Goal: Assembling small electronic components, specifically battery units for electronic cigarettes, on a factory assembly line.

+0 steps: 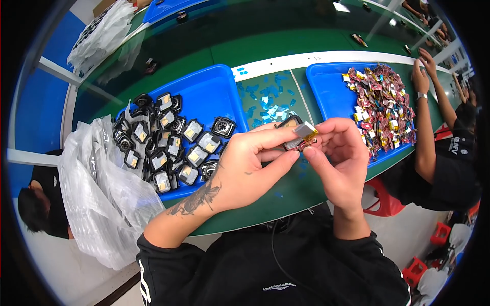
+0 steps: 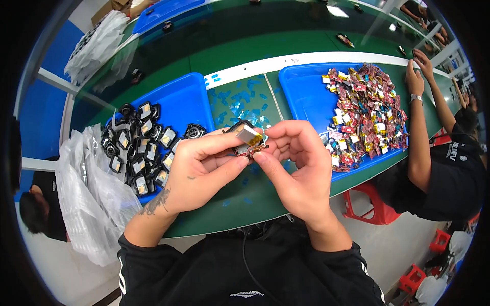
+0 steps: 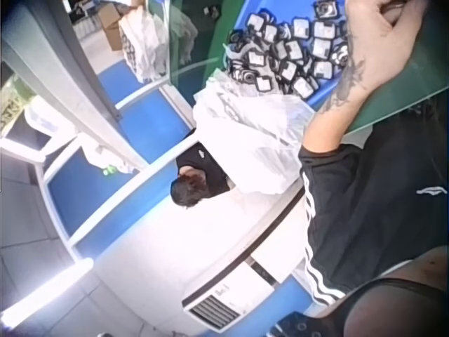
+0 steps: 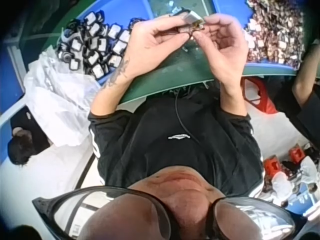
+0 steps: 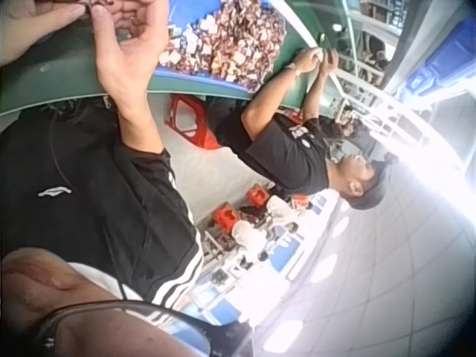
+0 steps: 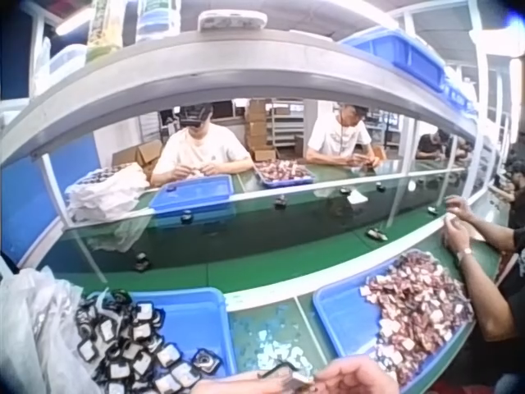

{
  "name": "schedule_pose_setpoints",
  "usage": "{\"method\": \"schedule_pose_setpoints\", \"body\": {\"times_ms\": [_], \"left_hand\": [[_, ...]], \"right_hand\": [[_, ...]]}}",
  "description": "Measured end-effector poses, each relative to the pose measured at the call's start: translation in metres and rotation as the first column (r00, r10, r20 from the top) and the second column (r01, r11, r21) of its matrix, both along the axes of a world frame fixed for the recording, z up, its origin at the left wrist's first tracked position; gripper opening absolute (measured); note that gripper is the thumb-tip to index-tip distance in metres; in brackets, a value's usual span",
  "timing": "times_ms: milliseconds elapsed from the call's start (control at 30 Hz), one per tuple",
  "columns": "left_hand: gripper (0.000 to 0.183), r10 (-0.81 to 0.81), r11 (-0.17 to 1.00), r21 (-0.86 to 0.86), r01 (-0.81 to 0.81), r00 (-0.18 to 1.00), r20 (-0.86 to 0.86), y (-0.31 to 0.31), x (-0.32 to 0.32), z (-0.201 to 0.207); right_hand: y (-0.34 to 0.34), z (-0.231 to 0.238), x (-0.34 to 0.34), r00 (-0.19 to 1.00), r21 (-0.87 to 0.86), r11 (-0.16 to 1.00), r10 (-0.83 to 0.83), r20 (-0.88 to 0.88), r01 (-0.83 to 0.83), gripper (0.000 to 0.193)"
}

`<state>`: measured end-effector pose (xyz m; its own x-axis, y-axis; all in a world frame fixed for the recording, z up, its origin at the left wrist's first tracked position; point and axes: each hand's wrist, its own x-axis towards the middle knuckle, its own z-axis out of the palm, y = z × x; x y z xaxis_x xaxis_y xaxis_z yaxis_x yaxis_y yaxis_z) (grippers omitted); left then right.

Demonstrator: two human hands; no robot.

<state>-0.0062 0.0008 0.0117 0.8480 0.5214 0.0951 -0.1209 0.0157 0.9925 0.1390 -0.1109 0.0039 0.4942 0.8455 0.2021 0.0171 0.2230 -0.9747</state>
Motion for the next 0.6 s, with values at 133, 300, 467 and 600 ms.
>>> {"method": "schedule_pose_setpoints", "body": {"times_ms": [133,300,467,600], "left_hand": [[0.048,-0.016,0.988,-0.156,0.018,1.0,0.017,-0.0012,0.0061,0.0048],[0.054,-0.004,0.996,-0.087,0.005,1.0,0.005,-0.0036,0.007,0.0062],[0.052,0.037,0.994,-0.097,-0.04,0.999,-0.038,-0.0062,0.0069,0.0082],[0.049,0.083,0.992,-0.091,-0.082,0.997,0.002,-0.0094,0.005,0.004]], "right_hand": [[0.0003,-0.0031,0.0011,0.993,0.004,0.999,-0.039,0.112,0.039,0.033],[0.0001,0.0005,0.0022,0.988,-0.037,0.998,-0.044,0.149,0.05,0.034],[-0.0011,-0.0007,0.004,0.979,-0.08,0.995,-0.033,0.203,0.051,0.038],[0.0054,-0.0001,0.0,0.974,-0.11,0.992,-0.036,0.222,0.062,0.044]]}}
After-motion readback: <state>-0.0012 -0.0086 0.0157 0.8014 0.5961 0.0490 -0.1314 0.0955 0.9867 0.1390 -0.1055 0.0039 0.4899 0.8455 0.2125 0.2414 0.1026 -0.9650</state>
